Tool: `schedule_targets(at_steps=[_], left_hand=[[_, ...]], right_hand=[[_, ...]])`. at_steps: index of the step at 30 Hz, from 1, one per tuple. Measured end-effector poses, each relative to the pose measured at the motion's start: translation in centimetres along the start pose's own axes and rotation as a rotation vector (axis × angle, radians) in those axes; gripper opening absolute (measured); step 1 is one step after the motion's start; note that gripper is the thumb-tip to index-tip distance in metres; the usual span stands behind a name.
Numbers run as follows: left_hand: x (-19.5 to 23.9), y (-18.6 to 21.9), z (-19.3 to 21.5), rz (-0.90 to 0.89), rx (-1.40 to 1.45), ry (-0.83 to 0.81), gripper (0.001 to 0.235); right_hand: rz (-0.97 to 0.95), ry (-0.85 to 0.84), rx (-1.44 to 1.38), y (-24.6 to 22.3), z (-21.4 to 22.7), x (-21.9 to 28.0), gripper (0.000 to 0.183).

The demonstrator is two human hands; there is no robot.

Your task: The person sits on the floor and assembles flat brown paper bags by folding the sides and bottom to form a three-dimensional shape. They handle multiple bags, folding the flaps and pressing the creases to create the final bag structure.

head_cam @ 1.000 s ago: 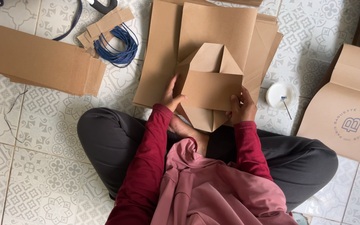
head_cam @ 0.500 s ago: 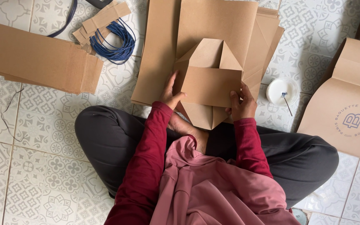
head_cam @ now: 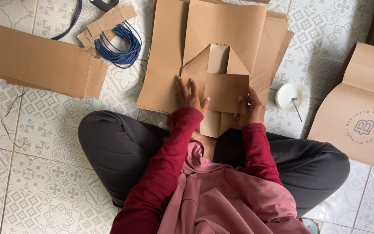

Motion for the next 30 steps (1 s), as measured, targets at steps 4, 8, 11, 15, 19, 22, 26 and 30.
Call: schedule_targets(at_steps=[4,8,11,15,19,22,26,30], left_hand=[[0.3,1.3,-1.2,0.010,-0.271,0.112,0.098],[-0.9,1.8,-2.4,0.020,-0.399,0.008,0.098],[-1.9,1.4,-3.4,0.018,-0.390,-0.021,0.100],[-2.7,2.4,-1.3,0.097,-0.326,-0.142,0.087],[-4.0,1.9,-2.6,0.134,-0.356,-0.196,0.083],[-4.2,2.0,-2.8,0.151,-0.335,-0.197,0.087],[-1.7,3.7,0.7,0.149,-0.337,-0.228,0.104],[0.6,5.5,3.4,0.154,-0.349,-0.224,0.116]], right_hand=[[-0.043,-0.025,0.009,-0.7,-0.1,0.2,0.044],[-0.054,-0.036,0.069,-1.1,-0.1,0.5,0.044],[-0.023,-0.039,0.057,-1.3,-0.1,0.6,0.045],[0.054,-0.052,0.005,0.7,-0.4,-0.2,0.044],[-0.153,-0.074,-0.739,3.2,-2.6,-1.1,0.056],[0.048,0.019,-0.357,4.7,-3.2,-1.2,0.040],[0.467,0.236,0.540,0.0,-4.8,0.7,0.046],[0.594,0.287,0.675,4.2,-4.4,-0.7,0.022]])
Point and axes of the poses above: each hand's wrist, its own x-axis away from the middle knuckle, its own z-axis out of the back of the hand, y = z × x, the point moved 4 cm from there along -x, towards the middle knuckle, and after that the axes turned 5 degrees about z, right-handed, at the moved point
